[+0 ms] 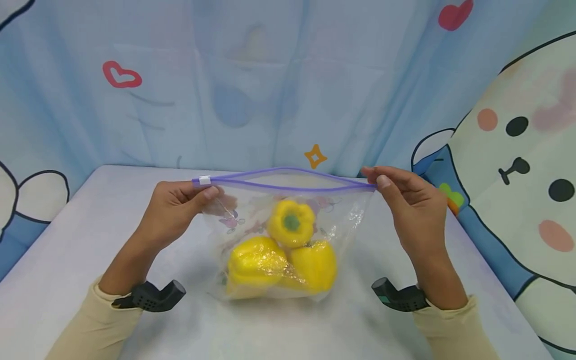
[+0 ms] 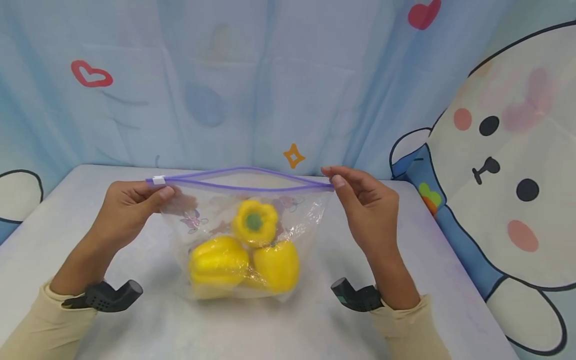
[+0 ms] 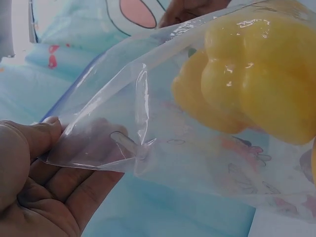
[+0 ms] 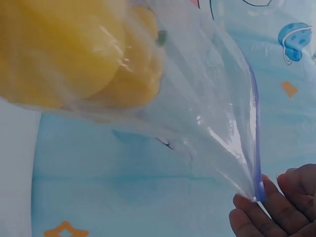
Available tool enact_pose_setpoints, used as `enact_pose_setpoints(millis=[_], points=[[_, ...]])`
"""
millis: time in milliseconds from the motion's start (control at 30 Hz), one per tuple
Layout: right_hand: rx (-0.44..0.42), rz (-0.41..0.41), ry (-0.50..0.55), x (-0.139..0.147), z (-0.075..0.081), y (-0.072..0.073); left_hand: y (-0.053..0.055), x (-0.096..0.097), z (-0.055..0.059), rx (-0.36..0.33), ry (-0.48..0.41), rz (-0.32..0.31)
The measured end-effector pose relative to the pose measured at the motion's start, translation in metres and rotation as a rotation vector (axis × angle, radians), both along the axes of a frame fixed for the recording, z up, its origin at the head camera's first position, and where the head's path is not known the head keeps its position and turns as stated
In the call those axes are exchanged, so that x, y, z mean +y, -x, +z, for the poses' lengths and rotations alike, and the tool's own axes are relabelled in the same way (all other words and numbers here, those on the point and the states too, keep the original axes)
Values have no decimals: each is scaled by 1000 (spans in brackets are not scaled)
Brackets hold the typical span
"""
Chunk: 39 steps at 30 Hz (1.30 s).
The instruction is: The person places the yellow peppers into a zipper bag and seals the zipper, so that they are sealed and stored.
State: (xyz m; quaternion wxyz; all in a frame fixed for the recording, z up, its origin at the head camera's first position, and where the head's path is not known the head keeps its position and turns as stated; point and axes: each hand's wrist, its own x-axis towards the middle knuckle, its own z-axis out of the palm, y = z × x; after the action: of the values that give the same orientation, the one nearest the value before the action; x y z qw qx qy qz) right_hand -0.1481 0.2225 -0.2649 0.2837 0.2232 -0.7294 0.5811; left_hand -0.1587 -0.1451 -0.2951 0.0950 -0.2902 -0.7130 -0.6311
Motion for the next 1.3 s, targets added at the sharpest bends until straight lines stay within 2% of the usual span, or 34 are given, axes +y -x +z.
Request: enact_pose_setpoints(millis=[67,200,300,500,733,900,1033,1300], points=[[66,-22,-32,-5,9,-2,-1,1,2,11,7,-15],[176,54,-96,-24,31,-7,-4,1,6,42,6,-28],[196,143,-179,-42,48,-12,-6,1,9,52,16,-15],[104,277,-356,-75,69,-14,-9,-1,11,30,58,28],[46,363,-481,-114,73,-7,-8,-2,11,19,50,25],[-52,438,-558,-139,73,3,-7,-1,8,21,-24,-30],[-101,463,-596,-156,76,8,-7,0,7,19,-54,-54],[-128,477,-620,-173,76,9,-7,-1,5,22,-27,-44]])
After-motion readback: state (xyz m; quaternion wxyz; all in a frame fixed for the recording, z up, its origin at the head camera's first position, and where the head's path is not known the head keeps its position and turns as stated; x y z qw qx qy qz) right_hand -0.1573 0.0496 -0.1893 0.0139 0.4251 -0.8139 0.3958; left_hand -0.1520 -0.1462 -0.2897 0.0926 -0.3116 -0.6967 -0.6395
